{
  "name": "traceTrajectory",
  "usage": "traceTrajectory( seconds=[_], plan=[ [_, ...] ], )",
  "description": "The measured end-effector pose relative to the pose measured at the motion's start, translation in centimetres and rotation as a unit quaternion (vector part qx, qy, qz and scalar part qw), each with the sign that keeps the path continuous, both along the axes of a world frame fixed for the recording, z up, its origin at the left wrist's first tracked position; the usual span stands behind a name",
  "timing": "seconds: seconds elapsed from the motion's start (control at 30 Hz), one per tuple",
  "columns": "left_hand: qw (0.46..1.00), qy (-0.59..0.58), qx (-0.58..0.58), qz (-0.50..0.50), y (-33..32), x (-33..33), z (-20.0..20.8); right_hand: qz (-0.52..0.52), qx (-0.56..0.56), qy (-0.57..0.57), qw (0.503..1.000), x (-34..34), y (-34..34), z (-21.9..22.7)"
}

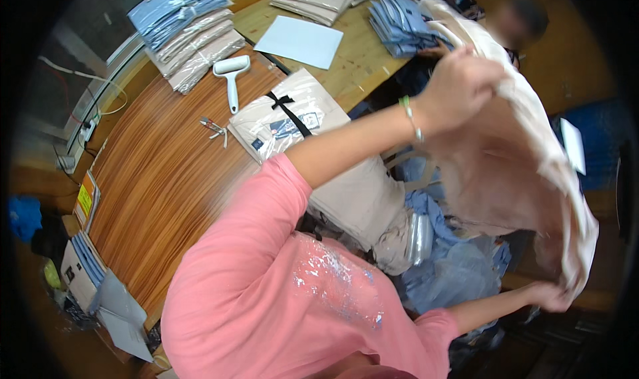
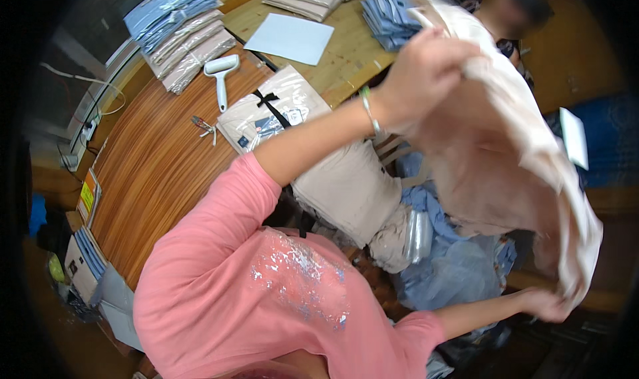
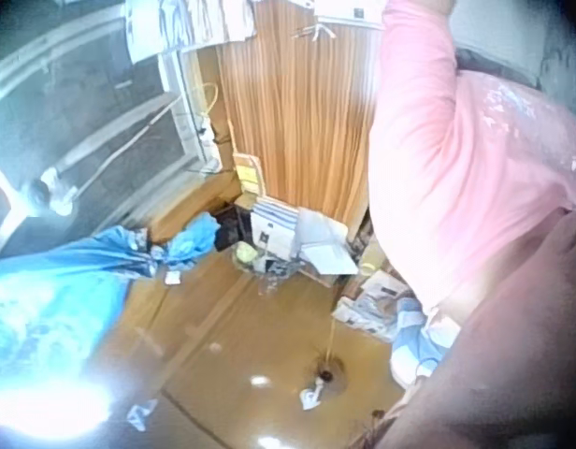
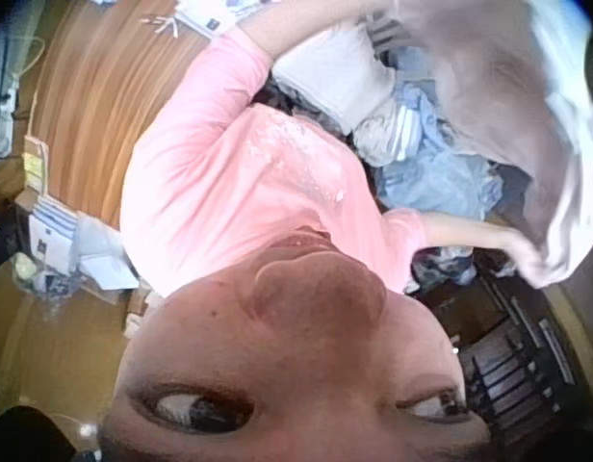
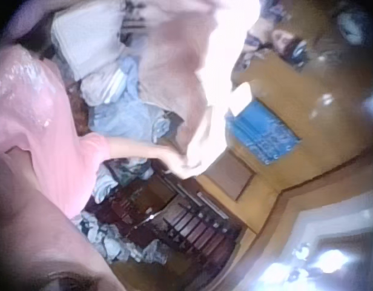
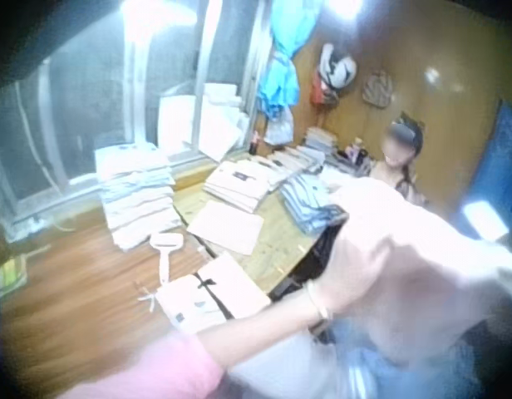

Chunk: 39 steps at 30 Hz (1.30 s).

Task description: The person folds a beige garment on a wooden table, places a tag on it, and then puts it into a clear plastic bag. The person smooths the garment and seals the bag. Another person is visible in the background working on similar items.

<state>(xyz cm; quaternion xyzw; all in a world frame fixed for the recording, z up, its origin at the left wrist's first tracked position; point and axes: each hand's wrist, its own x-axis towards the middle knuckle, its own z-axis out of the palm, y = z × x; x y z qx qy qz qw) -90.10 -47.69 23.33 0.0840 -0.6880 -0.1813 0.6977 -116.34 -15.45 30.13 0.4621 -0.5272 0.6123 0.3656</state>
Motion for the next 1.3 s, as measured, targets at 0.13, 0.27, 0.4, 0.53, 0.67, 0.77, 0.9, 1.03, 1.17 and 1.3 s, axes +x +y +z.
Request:
traceTrajectory(
  seconds=[0.13,0.27,0.4,0.53,0.67,0.77,0.9,1.03,1.17,1.3],
  plan=[
    [0.952,-0.305,-0.007,-0.008,3.0,-2.8,-18.8,-0.142,0.270,-0.101,0.947,-0.3,2.9,-21.0],
    [0.601,-0.748,0.154,-0.235,9.5,9.2,-40.9,0.024,0.919,-0.167,0.357,3.9,10.2,-45.8],
    [0.493,-0.781,0.192,-0.333,11.0,15.6,-39.6,0.115,0.888,-0.316,0.313,6.5,9.0,-48.6],
    [0.722,-0.545,0.307,-0.294,11.3,20.1,-26.9,0.110,0.762,-0.420,0.481,1.9,6.6,-41.0],
    [0.688,-0.401,0.423,-0.432,12.0,26.2,-15.1,0.167,0.627,-0.419,0.635,-0.6,3.4,-30.8],
    [0.677,-0.297,0.453,-0.498,13.4,33.7,-9.3,0.219,0.459,-0.416,0.754,4.1,-2.7,-20.8],
    [0.875,-0.249,0.271,-0.315,13.4,42.2,-1.5,0.333,0.297,-0.327,0.833,11.1,-8.7,-7.2],
    [0.956,-0.170,0.228,-0.070,7.9,48.0,3.3,0.423,0.170,-0.246,0.855,18.4,-16.4,0.0],
    [0.955,-0.113,0.096,0.257,-1.3,55.9,5.7,0.545,0.170,-0.216,0.792,24.9,-27.6,4.2],
    [0.915,0.067,0.004,0.397,-3.7,60.6,9.2,0.659,0.154,-0.193,0.711,31.4,-36.6,7.3]
  ],
)
